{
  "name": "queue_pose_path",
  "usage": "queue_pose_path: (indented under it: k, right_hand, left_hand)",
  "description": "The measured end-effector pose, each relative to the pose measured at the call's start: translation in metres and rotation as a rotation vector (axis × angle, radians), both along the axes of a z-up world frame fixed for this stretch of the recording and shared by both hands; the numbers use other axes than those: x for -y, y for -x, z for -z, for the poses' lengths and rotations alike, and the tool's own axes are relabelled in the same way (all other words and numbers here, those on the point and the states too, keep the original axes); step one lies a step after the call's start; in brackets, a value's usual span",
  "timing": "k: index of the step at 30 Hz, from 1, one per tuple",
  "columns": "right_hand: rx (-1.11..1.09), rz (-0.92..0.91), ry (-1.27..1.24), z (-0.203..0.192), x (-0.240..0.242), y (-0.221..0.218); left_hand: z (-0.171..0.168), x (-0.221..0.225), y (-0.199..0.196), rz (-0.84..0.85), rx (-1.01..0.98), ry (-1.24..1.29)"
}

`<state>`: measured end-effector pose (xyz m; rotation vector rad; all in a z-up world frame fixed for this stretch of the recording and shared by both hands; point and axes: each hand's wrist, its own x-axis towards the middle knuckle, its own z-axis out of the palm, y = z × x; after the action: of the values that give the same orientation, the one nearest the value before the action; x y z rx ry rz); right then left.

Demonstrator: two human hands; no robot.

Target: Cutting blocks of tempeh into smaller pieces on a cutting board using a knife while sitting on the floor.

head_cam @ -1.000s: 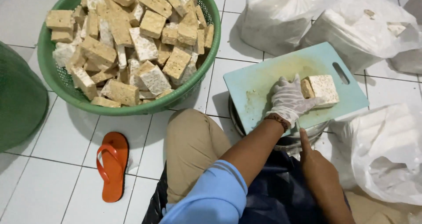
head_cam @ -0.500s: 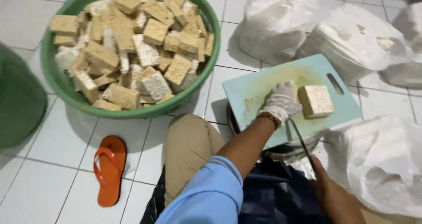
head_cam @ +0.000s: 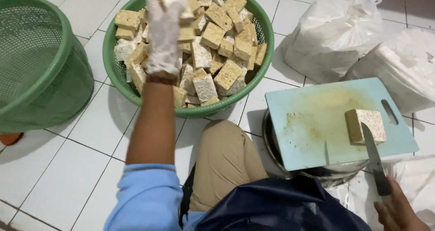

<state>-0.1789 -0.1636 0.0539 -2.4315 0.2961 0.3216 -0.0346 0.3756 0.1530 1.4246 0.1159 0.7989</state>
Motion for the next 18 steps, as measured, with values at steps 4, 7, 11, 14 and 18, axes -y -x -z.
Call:
queue_pose_path:
  k: [4, 7, 11, 14, 18]
  right_hand:
    - [-0.266, 0.261, 0.138, -0.074, -0.060, -0.001]
    - [-0.339, 0.309, 0.146, -0.089, -0.052, -0.004]
    - [-0.310, 0.281, 0.241, -0.065, -0.017, -0.024]
    - [-0.425, 0.259, 0.177, -0.060, -0.021, -0.030]
    - [-0.385, 0.116, 0.169, -0.024, 0.014, -0.004]
  left_hand:
    - [0.088, -0.113, -0.038, -0.364, -0.590, -0.513]
    - [0.072, -0.072, -0.045, -0.717, -0.893, -1.095]
    - [0.012, 0.056, -0.015, -0.741, -0.772, -1.128]
    - [-0.008, 0.197, -0.007, -0.143, 0.006, -0.902]
    - [0.061, 0.307, -0.014, 0.583, -0.622, -0.993]
